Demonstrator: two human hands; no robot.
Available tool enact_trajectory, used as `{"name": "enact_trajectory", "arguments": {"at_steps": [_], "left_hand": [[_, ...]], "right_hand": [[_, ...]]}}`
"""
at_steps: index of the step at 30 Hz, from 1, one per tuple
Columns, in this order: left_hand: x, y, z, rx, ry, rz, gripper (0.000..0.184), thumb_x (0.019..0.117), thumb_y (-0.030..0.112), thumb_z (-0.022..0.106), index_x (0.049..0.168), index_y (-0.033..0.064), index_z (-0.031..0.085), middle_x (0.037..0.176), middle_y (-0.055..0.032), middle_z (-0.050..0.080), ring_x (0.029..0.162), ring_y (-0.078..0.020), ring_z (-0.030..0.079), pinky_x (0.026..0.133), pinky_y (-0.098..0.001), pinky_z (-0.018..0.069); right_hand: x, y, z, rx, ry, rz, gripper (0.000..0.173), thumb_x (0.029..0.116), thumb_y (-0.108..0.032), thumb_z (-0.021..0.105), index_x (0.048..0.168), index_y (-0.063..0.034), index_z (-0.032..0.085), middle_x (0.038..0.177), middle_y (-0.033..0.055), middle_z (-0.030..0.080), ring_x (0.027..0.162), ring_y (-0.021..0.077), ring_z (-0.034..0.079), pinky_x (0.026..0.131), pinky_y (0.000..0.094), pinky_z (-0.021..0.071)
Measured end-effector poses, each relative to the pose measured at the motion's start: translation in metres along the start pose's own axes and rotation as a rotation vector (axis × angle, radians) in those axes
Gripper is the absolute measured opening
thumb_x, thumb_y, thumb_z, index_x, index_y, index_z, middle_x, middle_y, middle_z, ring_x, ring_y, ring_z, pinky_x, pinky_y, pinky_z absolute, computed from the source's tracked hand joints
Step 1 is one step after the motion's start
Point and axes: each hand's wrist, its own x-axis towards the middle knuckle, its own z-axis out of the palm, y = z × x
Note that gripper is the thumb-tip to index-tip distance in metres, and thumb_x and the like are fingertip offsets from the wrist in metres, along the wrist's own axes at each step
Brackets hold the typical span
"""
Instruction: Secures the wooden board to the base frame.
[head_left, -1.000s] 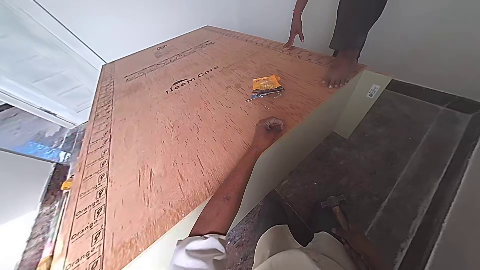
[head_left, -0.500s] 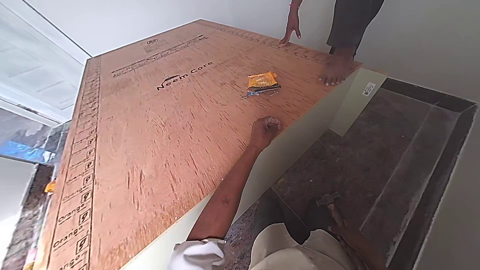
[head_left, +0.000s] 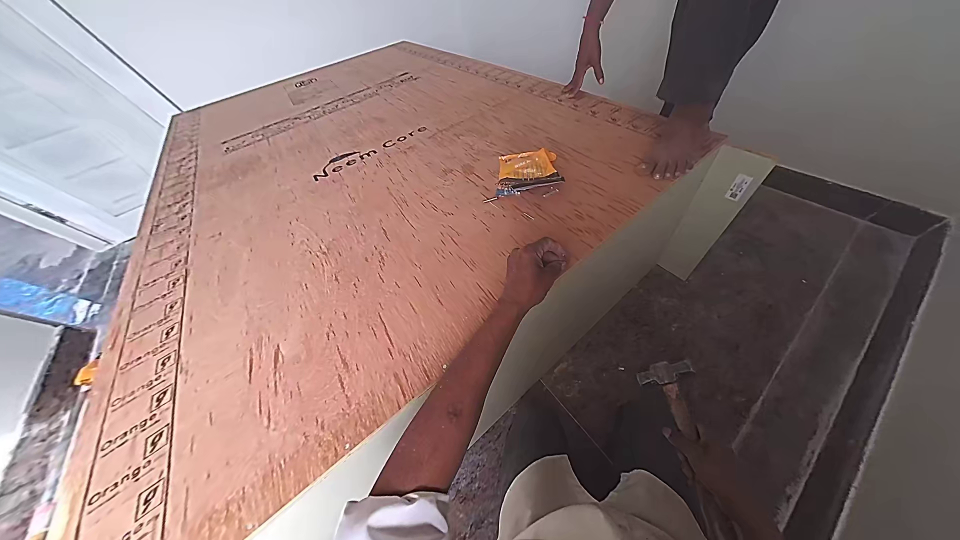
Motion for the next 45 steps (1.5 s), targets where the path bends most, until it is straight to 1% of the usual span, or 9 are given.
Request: {"name": "enact_trajectory", "arguments": {"at_steps": [6,16,20,28,32,38,41,43,45], "left_hand": [[0.002,0.000,0.001,0.022,-0.001,0.010,0.019,0.0918,0.003,0.074,0.109,0.0055,0.068,0.090,-0.0054,0.076,0.077,-0.0158,0.072,0.075,-0.0399,0.0588],[0.004,0.000,0.000,-0.021,-0.026,-0.047,0.035,0.0908,0.003,0.075,0.122,0.0050,0.060,0.094,-0.0069,0.077,0.080,-0.0190,0.074,0.078,-0.0428,0.0598],[0.004,0.000,0.000,0.007,-0.026,-0.040,0.041,0.0900,0.003,0.075,0.127,0.0039,0.057,0.089,-0.0085,0.076,0.078,-0.0230,0.073,0.077,-0.0474,0.0586],[0.004,-0.001,0.002,-0.055,-0.040,-0.075,0.050,0.0910,0.004,0.076,0.135,0.0066,0.052,0.094,-0.0065,0.078,0.077,-0.0190,0.074,0.076,-0.0427,0.0603],[0.003,0.002,0.000,-0.044,-0.021,-0.100,0.054,0.0899,0.003,0.075,0.137,0.0039,0.049,0.087,-0.0085,0.076,0.073,-0.0220,0.072,0.074,-0.0455,0.0589],[0.004,0.000,-0.002,-0.097,-0.041,-0.094,0.044,0.0909,0.004,0.076,0.129,0.0049,0.054,0.092,-0.0069,0.077,0.078,-0.0185,0.074,0.077,-0.0416,0.0597],[-0.002,-0.001,-0.006,0.059,-0.090,-0.033,0.057,0.0824,0.014,0.085,0.131,0.0022,0.057,0.112,-0.0124,0.073,0.100,-0.0241,0.073,0.090,-0.0456,0.0588],[-0.005,0.002,-0.013,0.385,-0.201,-0.057,0.082,0.0850,0.039,0.082,0.149,0.0018,0.046,0.151,-0.0178,0.051,0.142,-0.0297,0.048,0.119,-0.0478,0.0359],[-0.009,-0.004,-0.010,0.566,-0.263,-0.078,0.087,0.0935,0.051,0.069,0.156,-0.0017,0.038,0.164,-0.0220,0.033,0.156,-0.0335,0.026,0.128,-0.0485,0.0175]], "right_hand": [[-0.026,-0.145,-0.029,-0.110,0.046,-0.619,0.027,0.0959,-0.031,0.063,0.107,-0.0069,0.059,0.062,-0.0072,0.055,0.046,0.0035,0.054,0.045,0.0214,0.0489],[-0.066,-0.324,-0.018,-0.616,0.120,-0.796,0.030,0.0994,-0.033,0.069,0.107,-0.0073,0.056,0.067,0.0042,0.054,0.054,0.0154,0.056,0.052,0.0345,0.0498],[-0.039,-0.332,-0.001,-1.011,-0.035,-0.605,0.015,0.0989,-0.013,0.066,0.106,-0.0028,0.057,0.082,0.0121,0.058,0.074,0.0265,0.060,0.067,0.0451,0.0495],[-0.061,-0.328,-0.004,-0.627,0.196,-0.836,0.019,0.0966,-0.011,0.068,0.108,-0.0049,0.055,0.069,0.0057,0.055,0.054,0.0175,0.056,0.050,0.0371,0.0493],[-0.038,-0.326,0.010,-0.998,0.027,-0.575,0.021,0.0981,-0.010,0.065,0.114,-0.0014,0.054,0.087,0.0160,0.061,0.080,0.0316,0.064,0.071,0.0494,0.0521],[-0.041,-0.308,-0.010,-0.743,-0.004,-0.554,0.016,0.1000,-0.017,0.066,0.103,-0.0048,0.056,0.075,0.0083,0.055,0.060,0.0196,0.057,0.059,0.0386,0.0505],[-0.062,-0.308,-0.030,-0.552,0.079,-0.669,0.015,0.0976,-0.013,0.070,0.102,-0.0069,0.056,0.066,0.0065,0.054,0.050,0.0170,0.053,0.050,0.0355,0.0486],[-0.079,-0.316,-0.041,-0.459,0.161,-0.803,0.016,0.0971,-0.012,0.069,0.108,-0.0070,0.058,0.065,0.0062,0.055,0.047,0.0162,0.053,0.046,0.0344,0.0491],[-0.093,-0.327,-0.045,-0.391,0.242,-0.942,0.019,0.0974,-0.014,0.067,0.112,-0.0079,0.058,0.066,0.0045,0.056,0.045,0.0134,0.054,0.042,0.0318,0.0496]]}}
